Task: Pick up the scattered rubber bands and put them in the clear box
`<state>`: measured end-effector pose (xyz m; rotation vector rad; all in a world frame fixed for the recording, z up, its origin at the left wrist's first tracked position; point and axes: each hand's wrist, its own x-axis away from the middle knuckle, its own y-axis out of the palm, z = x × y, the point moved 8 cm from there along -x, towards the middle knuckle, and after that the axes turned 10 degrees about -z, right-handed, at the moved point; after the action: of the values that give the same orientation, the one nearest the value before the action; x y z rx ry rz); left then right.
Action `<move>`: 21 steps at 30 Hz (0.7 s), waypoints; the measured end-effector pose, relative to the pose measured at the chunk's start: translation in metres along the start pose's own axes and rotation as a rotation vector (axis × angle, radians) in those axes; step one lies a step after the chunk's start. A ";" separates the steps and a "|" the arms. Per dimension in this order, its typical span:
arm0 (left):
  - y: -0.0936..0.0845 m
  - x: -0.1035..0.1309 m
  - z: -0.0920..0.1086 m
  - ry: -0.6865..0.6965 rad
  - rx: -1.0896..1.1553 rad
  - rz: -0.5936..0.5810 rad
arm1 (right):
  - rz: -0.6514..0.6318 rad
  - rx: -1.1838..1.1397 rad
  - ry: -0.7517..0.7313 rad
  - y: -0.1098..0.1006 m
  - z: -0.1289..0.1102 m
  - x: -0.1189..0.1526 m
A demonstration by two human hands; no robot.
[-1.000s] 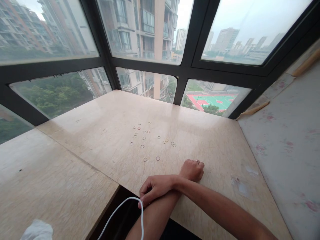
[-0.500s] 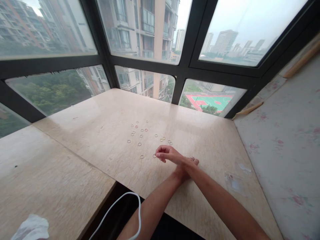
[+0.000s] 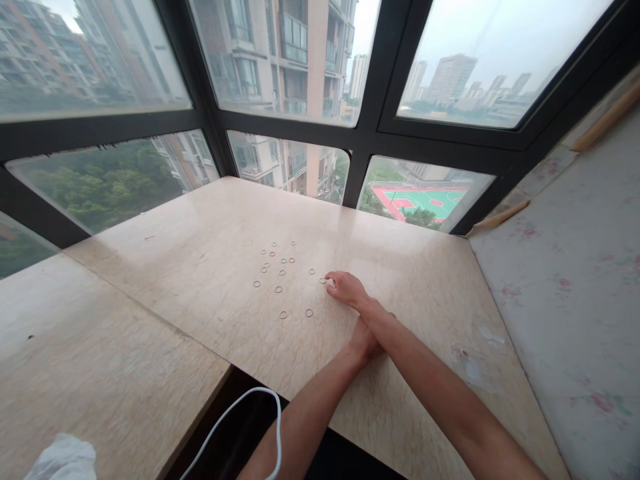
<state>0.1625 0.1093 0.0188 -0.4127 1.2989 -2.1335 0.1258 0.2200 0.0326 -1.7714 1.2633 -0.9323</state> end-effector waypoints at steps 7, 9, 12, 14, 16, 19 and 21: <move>0.003 -0.001 -0.007 -0.020 0.101 0.011 | -0.089 0.150 0.005 0.005 -0.008 -0.008; 0.002 0.000 -0.006 -0.009 0.104 0.009 | -0.099 0.180 0.008 0.005 -0.010 -0.008; 0.001 0.001 -0.006 -0.005 0.118 0.016 | -0.111 0.207 0.016 0.007 -0.012 -0.010; 0.001 0.001 -0.008 -0.008 0.132 0.022 | -0.117 0.211 0.025 0.009 -0.012 -0.012; 0.002 0.000 -0.009 -0.009 0.149 0.027 | -0.126 0.205 0.034 0.011 -0.011 -0.014; 0.004 -0.001 -0.012 -0.010 0.210 0.036 | -0.136 0.182 0.047 0.015 -0.008 -0.018; 0.006 -0.003 -0.014 -0.007 0.278 0.040 | -0.138 0.159 0.050 0.017 -0.005 -0.020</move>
<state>0.1587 0.1187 0.0068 -0.2743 0.9779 -2.2347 0.1090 0.2346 0.0170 -1.7362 1.0763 -1.1299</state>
